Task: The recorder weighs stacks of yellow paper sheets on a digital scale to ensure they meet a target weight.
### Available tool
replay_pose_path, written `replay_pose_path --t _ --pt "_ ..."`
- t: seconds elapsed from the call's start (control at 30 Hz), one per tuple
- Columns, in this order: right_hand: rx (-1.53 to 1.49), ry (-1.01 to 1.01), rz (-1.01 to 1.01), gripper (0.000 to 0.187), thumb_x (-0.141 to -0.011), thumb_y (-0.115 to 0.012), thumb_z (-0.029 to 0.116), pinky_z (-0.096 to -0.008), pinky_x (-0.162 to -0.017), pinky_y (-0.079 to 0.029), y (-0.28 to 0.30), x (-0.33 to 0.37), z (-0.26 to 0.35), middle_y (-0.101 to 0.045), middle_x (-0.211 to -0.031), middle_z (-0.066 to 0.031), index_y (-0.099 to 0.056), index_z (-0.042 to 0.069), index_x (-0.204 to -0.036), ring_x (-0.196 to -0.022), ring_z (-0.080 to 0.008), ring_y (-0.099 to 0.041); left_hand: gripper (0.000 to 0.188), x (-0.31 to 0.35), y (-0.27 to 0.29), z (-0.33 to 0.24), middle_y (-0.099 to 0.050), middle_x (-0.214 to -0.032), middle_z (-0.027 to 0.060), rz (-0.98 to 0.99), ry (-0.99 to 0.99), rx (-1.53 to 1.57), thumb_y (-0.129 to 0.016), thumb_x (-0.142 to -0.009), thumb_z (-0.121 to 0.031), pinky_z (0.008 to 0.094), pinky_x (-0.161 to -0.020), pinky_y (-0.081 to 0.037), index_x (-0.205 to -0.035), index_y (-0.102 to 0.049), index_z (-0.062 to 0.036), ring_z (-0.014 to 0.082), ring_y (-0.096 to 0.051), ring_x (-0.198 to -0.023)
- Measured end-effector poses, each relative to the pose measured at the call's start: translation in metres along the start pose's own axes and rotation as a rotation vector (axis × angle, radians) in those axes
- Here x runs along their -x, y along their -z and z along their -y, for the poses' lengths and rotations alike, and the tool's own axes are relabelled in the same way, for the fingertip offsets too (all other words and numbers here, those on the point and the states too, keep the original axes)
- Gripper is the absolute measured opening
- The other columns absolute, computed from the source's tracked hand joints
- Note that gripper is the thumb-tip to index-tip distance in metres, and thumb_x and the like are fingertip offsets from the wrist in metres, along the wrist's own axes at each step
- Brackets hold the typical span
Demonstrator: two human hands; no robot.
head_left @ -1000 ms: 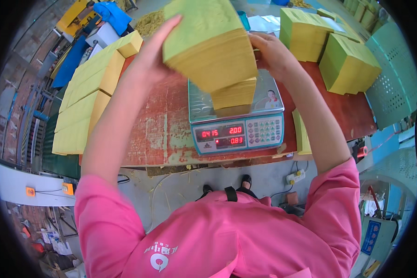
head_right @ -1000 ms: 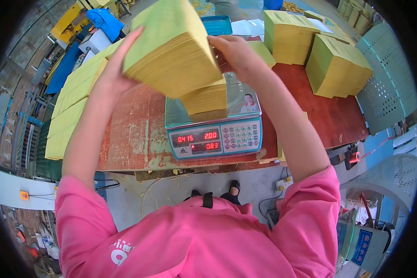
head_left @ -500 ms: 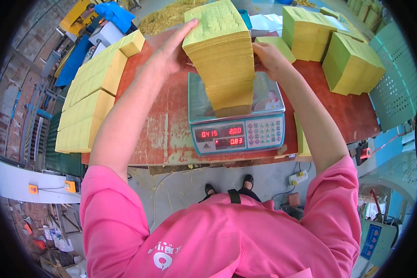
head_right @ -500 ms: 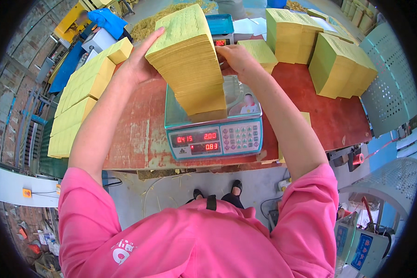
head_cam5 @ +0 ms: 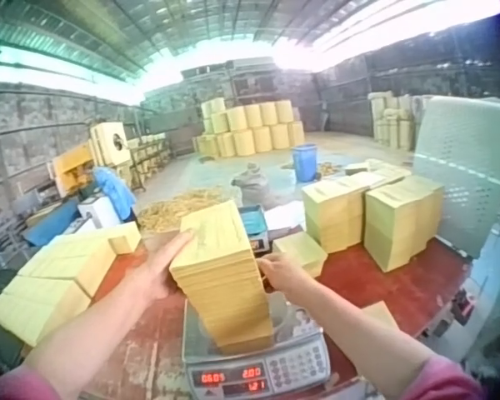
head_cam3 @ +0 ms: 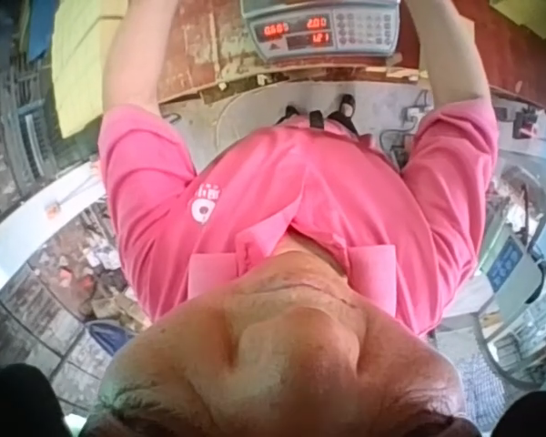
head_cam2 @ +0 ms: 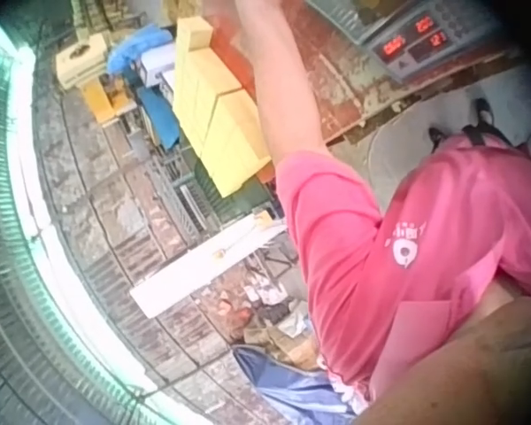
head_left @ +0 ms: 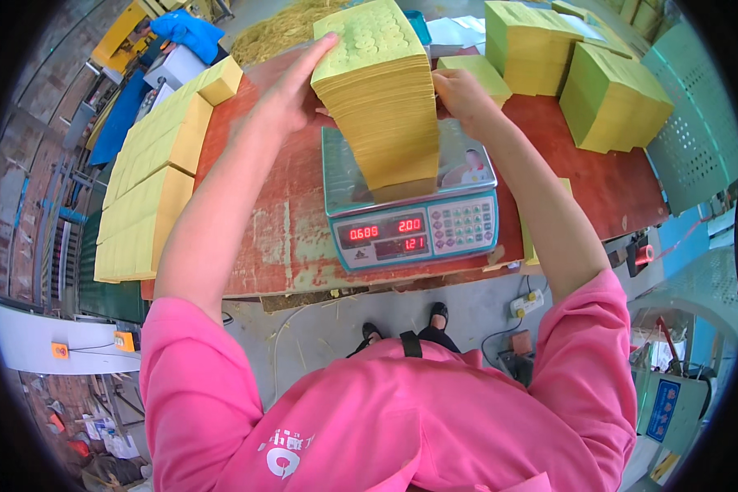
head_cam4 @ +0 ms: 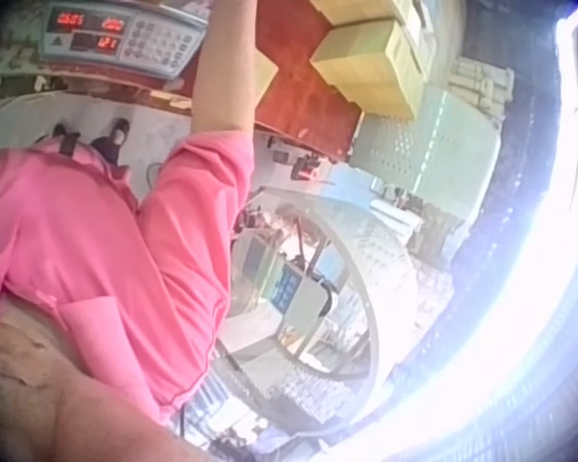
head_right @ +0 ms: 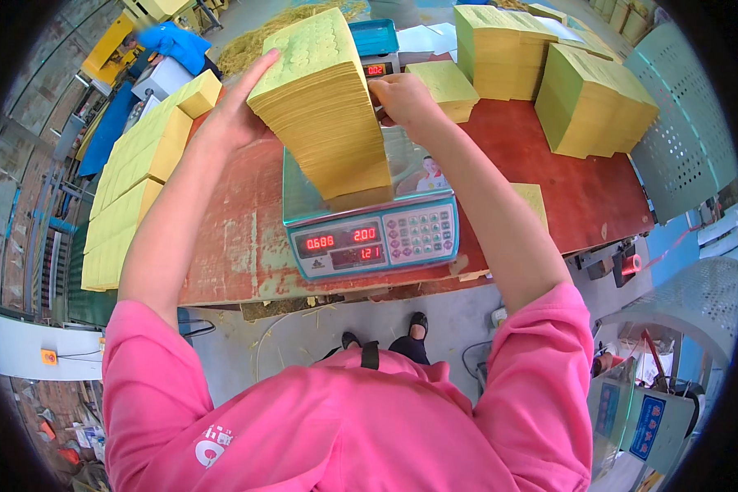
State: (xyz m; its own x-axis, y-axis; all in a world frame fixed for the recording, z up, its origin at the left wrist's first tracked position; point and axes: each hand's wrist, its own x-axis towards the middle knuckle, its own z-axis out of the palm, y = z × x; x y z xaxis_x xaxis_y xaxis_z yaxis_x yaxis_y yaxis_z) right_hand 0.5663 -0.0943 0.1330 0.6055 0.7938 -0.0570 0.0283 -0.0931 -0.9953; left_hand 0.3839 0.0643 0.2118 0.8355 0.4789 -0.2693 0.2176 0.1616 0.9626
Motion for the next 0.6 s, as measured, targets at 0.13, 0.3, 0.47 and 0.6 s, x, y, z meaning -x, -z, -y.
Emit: replay_pose_path --t 0.13,0.3,0.47,0.6 --pt "0.112 0.022 -0.029 0.033 -0.093 -0.055 0.028 -0.0302 -0.065 -0.050 0.003 -0.002 -0.009 -0.069 -0.086 -0.0063 -0.071 0.000 -0.099 -0.072 -0.0165 -0.062 0.087 0.000 0.002 0.004 -0.047 -0.139 0.0126 -0.012 0.013 0.010 -0.060 -0.079 -0.071 0.0563 -0.096 -0.040 -0.144 -0.043 -0.0165 0.0304 -0.046 -0.123" --pt "-0.176 0.101 -0.138 0.053 -0.095 -0.053 0.045 -0.0338 -0.094 -0.042 -0.006 -0.008 -0.029 -0.062 -0.119 -0.0112 -0.058 0.007 -0.132 -0.111 -0.0199 -0.055 0.066 -0.044 0.022 0.057 -0.059 -0.127 0.0093 -0.226 -0.296 -0.052 -0.041 -0.093 -0.065 0.0416 -0.089 -0.047 -0.133 -0.052 -0.0140 0.0151 -0.055 -0.115" --pt "-0.452 0.028 -0.199 0.070 -0.093 -0.052 0.060 -0.0332 -0.083 -0.049 -0.033 -0.011 -0.041 -0.061 -0.119 -0.0092 -0.056 0.000 -0.130 -0.105 -0.0172 -0.058 0.048 -0.066 -0.018 0.087 -0.056 -0.132 0.0081 -0.079 -0.472 0.283 -0.047 -0.100 -0.040 0.0365 -0.091 -0.049 -0.136 -0.049 -0.0082 0.0175 -0.056 -0.114" --pt "-0.596 -0.119 -0.132 0.079 -0.089 -0.054 0.067 -0.0315 -0.080 -0.051 -0.046 0.006 -0.024 -0.062 -0.113 -0.0097 -0.056 -0.002 -0.127 -0.101 -0.0178 -0.060 0.041 -0.078 -0.013 0.096 -0.056 -0.131 0.0088 0.112 -0.436 0.451 -0.048 -0.101 -0.026 0.0329 -0.090 -0.052 -0.137 -0.048 -0.0058 0.0184 -0.057 -0.112"
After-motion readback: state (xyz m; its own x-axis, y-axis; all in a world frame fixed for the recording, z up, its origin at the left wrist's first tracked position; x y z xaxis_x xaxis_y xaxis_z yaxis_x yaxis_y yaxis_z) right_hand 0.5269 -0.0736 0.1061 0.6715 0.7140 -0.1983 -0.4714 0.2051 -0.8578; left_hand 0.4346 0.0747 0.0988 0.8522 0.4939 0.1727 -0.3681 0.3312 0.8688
